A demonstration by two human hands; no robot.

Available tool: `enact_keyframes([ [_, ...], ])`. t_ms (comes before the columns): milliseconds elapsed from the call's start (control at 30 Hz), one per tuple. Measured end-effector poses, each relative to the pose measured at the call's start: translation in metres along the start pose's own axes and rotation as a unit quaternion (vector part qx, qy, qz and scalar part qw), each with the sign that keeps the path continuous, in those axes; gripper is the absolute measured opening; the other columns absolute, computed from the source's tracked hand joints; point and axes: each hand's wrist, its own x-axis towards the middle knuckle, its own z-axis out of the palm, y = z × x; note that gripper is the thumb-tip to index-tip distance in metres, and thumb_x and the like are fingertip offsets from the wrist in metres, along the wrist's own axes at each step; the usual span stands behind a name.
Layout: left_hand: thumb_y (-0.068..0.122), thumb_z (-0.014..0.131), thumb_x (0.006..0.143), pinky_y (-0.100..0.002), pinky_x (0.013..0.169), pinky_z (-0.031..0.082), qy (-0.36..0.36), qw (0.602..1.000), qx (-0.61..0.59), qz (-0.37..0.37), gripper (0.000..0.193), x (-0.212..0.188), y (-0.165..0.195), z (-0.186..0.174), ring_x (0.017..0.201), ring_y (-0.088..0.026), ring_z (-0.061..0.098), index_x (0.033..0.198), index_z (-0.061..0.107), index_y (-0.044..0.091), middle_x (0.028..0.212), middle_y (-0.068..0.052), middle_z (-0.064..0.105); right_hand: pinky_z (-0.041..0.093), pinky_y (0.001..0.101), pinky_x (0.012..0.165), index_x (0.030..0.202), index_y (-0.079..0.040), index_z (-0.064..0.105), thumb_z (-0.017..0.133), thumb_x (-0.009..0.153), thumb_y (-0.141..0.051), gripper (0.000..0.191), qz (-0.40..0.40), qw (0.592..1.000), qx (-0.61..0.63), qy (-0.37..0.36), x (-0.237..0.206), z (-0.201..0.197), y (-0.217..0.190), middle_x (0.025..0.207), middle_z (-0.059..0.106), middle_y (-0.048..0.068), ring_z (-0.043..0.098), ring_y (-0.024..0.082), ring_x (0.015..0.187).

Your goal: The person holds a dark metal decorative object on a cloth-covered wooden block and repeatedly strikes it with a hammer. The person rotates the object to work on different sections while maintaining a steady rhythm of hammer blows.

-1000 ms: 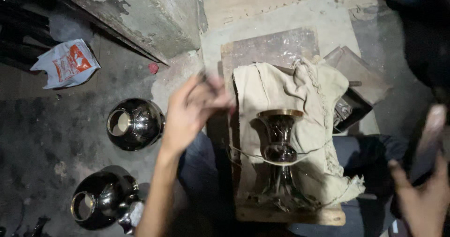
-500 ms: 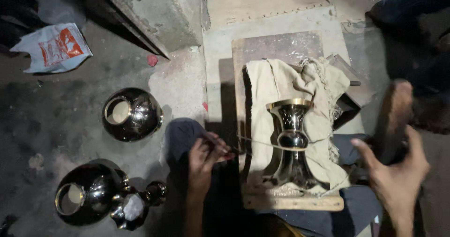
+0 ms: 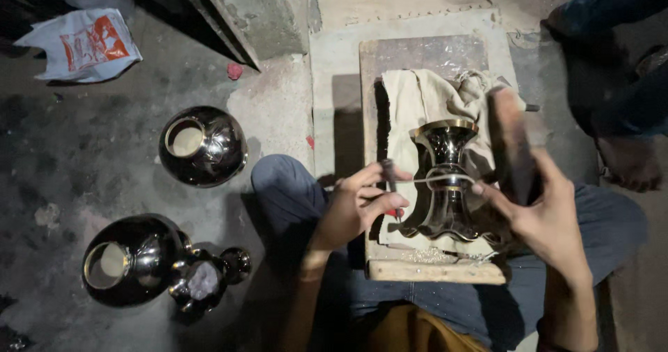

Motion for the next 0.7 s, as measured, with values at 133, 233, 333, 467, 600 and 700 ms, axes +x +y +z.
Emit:
enact_keyframes([
  [133, 0.011, 0.067, 0.093, -0.033, 0.078, 0.066, 0.03, 0.999, -0.021, -0.018, 0.039, 0.017, 0.002, 0.006, 0.089, -0.021, 0.076, 0.129, 0.058, -0.001, 0.121, -0.014, 0.07, 0.057, 0.0266, 0.08, 0.125, 0.007, 0.058, 0.088, 0.095, -0.01, 0.046, -0.113, 0.989, -0.032, 0.092, 0.011, 0.005, 0.006, 0.095, 0.072, 0.014, 0.068, 0.013, 0.085],
  [233, 0.008, 0.069, 0.098, -0.034, 0.091, 0.064, 0.086, 0.991, -0.058, 0.083, 0.033, 0.019, 0.0, 0.008, 0.105, -0.024, 0.074, 0.126, 0.057, -0.004, 0.122, -0.021, 0.07, 0.062, 0.0292, 0.087, 0.144, 0.005, 0.057, 0.088, 0.094, -0.012, 0.061, -0.11, 0.986, -0.093, 0.085, 0.017, 0.001, 0.01, 0.104, 0.074, 0.015, 0.073, 0.014, 0.094],
  [333, 0.01, 0.069, 0.097, -0.035, 0.089, 0.066, 0.137, 0.984, -0.097, 0.052, 0.033, 0.014, 0.001, 0.007, 0.099, -0.025, 0.076, 0.125, 0.058, -0.002, 0.113, -0.021, 0.072, 0.057, 0.0341, 0.073, 0.131, 0.013, 0.056, 0.093, 0.08, -0.007, 0.065, -0.184, 0.949, -0.215, 0.136, 0.01, -0.014, 0.018, 0.102, 0.069, 0.026, 0.068, 0.026, 0.088],
  [467, 0.012, 0.07, 0.098, -0.032, 0.088, 0.065, 0.161, 0.982, -0.03, 0.089, 0.032, 0.016, 0.008, 0.001, 0.101, -0.023, 0.076, 0.124, 0.058, -0.001, 0.107, -0.017, 0.075, 0.053, 0.0329, 0.088, 0.136, 0.01, 0.054, 0.089, 0.099, -0.012, 0.055, -0.031, 0.977, -0.124, 0.172, -0.017, -0.042, 0.044, 0.108, 0.066, 0.017, 0.063, 0.02, 0.095],
  [600, 0.012, 0.072, 0.096, -0.03, 0.083, 0.065, 0.126, 0.986, -0.035, 0.1, 0.036, 0.032, 0.015, 0.002, 0.1, -0.02, 0.074, 0.124, 0.056, -0.001, 0.109, -0.014, 0.073, 0.051, 0.0321, 0.103, 0.133, 0.01, 0.052, 0.082, 0.108, -0.008, 0.042, -0.091, 0.962, -0.127, 0.223, -0.039, -0.056, 0.096, 0.122, 0.06, 0.015, 0.059, 0.02, 0.112],
  [700, 0.01, 0.075, 0.095, -0.031, 0.087, 0.063, 0.066, 0.99, -0.08, 0.092, 0.039, 0.038, 0.013, 0.012, 0.101, -0.02, 0.074, 0.125, 0.056, -0.003, 0.11, -0.014, 0.072, 0.049, 0.0296, 0.101, 0.13, 0.008, 0.052, 0.078, 0.11, -0.007, 0.036, -0.068, 0.961, -0.052, 0.261, -0.056, -0.05, 0.148, 0.12, 0.059, 0.012, 0.058, 0.018, 0.109],
])
